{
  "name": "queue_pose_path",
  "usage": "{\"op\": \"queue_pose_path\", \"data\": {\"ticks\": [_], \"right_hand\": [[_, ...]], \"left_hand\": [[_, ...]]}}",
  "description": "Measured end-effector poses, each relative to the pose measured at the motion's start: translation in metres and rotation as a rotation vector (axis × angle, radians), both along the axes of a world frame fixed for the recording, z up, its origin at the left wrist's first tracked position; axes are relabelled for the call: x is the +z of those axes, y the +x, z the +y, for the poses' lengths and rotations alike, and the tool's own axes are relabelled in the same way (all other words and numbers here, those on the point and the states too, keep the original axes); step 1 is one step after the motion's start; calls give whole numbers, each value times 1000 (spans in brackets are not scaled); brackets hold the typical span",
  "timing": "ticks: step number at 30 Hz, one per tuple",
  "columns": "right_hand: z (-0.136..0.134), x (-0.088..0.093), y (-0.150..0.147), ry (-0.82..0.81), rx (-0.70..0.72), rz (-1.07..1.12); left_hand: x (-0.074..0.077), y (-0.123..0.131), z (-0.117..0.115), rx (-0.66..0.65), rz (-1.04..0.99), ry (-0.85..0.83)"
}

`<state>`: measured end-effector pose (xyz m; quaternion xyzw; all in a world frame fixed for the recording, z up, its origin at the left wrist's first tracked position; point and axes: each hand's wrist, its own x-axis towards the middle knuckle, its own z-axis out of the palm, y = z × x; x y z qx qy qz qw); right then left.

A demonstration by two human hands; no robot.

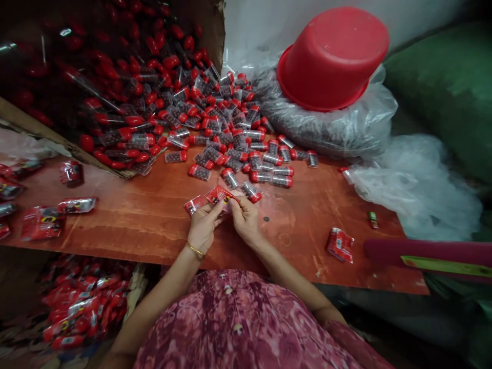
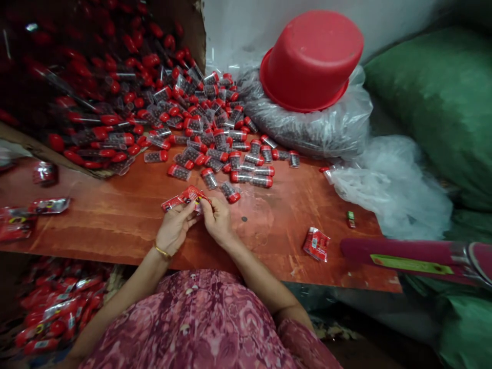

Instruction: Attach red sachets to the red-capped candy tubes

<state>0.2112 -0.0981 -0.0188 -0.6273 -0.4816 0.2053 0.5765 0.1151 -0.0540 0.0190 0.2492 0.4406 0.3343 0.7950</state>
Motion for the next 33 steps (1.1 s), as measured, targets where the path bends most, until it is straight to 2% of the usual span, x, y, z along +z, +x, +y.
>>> {"op": "queue_pose_path", "data": {"ticks": [2,5,7,9,11,13,17,20,24,26,28,31,33], "right_hand": [[3,5,16,-20,79,-114],[10,13,58,-74,169,-509],[14,17,88,-208,263,-819],[12,19,109,-320,352,-1023],[3,21,118,-400,369,-1133],[-9,23,116,-439,329,-1170],[-24,22,105,-406,319,-1153],[-26,14,103,-410,326,-1132],[-36,-3,103,-457,211,-1027],[-46,-8,100,-444,119,-874],[-58,-6,91,-377,63,-633],[-71,11,69,-247,116,-268],[-73,25,54,-220,181,-137]], "left_hand": [[1,-2,6,38,18,-1],[3,-5,14,44,41,-31],[6,-5,17,20,37,-41],[7,-4,16,-9,24,-55],[8,-3,14,-26,12,-77],[8,-2,12,-29,8,-98],[7,-3,11,-38,8,-122],[6,-6,10,-49,-2,-110],[6,-8,8,-30,5,-96],[6,-7,8,-21,17,-104],[5,-5,6,-30,22,-109],[4,-2,4,-56,19,-88],[5,-1,2,-63,22,-65]]}}
